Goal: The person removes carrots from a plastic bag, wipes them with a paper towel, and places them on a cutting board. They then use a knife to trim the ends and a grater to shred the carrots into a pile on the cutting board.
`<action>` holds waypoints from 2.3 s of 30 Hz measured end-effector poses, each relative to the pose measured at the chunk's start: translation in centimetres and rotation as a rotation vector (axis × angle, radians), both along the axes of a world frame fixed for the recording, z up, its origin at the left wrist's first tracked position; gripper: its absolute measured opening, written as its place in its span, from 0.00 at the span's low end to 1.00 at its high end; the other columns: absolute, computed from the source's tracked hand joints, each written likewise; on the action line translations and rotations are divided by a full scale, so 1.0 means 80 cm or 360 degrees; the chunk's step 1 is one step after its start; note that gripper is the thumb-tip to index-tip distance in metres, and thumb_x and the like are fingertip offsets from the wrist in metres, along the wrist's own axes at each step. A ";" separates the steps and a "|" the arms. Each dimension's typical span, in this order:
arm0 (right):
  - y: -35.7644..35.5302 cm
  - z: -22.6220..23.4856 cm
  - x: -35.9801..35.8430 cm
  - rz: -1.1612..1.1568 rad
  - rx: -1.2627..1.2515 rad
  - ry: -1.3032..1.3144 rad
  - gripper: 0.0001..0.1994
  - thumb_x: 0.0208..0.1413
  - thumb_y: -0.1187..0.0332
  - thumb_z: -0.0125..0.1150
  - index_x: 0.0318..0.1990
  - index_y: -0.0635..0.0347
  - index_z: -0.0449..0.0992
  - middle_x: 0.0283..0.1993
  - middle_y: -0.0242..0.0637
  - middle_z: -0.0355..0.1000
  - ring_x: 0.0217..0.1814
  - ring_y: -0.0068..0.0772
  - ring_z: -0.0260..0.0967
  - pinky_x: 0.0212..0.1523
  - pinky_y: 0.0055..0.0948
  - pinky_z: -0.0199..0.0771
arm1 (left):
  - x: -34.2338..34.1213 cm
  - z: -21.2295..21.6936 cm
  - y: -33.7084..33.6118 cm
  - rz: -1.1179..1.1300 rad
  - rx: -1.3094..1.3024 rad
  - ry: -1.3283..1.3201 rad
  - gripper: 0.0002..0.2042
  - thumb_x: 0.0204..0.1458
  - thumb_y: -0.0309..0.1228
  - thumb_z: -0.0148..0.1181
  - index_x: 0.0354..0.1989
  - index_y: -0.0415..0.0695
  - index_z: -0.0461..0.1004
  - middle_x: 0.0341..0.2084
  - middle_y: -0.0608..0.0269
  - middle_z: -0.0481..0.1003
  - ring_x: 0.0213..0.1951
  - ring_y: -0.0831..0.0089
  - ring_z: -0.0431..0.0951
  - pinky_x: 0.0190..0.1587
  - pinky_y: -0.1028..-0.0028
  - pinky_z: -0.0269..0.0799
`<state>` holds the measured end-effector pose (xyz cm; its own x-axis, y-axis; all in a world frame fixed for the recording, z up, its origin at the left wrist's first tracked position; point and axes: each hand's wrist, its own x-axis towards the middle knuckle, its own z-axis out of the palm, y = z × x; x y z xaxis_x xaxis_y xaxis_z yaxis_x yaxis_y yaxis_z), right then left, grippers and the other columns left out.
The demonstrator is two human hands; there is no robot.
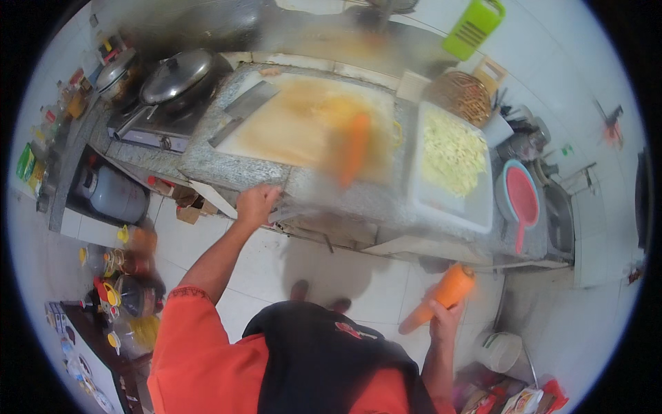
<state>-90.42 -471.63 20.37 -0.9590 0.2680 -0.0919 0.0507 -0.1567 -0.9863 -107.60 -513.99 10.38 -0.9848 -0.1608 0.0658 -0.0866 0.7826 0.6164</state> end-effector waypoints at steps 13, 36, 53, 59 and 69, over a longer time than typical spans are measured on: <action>-0.146 -0.040 -0.193 0.0867 -0.0026 -0.0285 0.33 0.37 0.71 0.65 0.56 0.63 0.64 0.42 0.36 0.69 0.42 0.28 0.69 0.42 0.28 0.71 | -0.157 0.007 -0.178 0.0224 -0.0825 0.0302 0.22 0.43 0.29 0.59 0.51 0.49 0.70 0.42 0.53 0.72 0.48 0.53 0.70 0.47 0.59 0.68; -0.379 -0.049 -0.336 0.1002 -0.0083 -0.0520 0.22 0.46 0.73 0.66 0.50 0.64 0.68 0.38 0.37 0.71 0.38 0.31 0.72 0.38 0.31 0.74 | -0.082 0.042 -0.172 -0.0087 0.1226 -0.0133 0.25 0.49 0.28 0.59 0.57 0.38 0.64 0.39 0.56 0.76 0.37 0.68 0.76 0.43 0.70 0.72; -0.371 -0.089 -0.348 0.0917 -0.0463 -0.0697 0.22 0.47 0.75 0.59 0.52 0.64 0.64 0.38 0.40 0.71 0.36 0.34 0.72 0.36 0.34 0.76 | -0.088 0.071 -0.334 0.0618 0.1558 -0.0825 0.10 0.50 0.24 0.57 0.40 0.41 0.68 0.20 0.68 0.67 0.17 0.78 0.67 0.18 0.75 0.68; -0.377 -0.091 -0.357 0.0939 -0.0511 -0.0663 0.20 0.50 0.72 0.59 0.51 0.63 0.64 0.37 0.39 0.70 0.34 0.33 0.71 0.34 0.32 0.74 | -0.066 0.069 -0.306 0.0555 0.1300 -0.0621 0.13 0.50 0.25 0.58 0.45 0.42 0.69 0.19 0.67 0.68 0.16 0.78 0.67 0.18 0.75 0.66; -0.411 -0.070 -0.374 0.1085 -0.0440 -0.0761 0.22 0.50 0.71 0.60 0.53 0.62 0.63 0.40 0.41 0.69 0.40 0.35 0.71 0.38 0.35 0.75 | -0.063 0.048 -0.232 -0.0109 0.0476 0.0004 0.23 0.43 0.26 0.59 0.53 0.45 0.72 0.43 0.49 0.76 0.42 0.58 0.79 0.44 0.69 0.74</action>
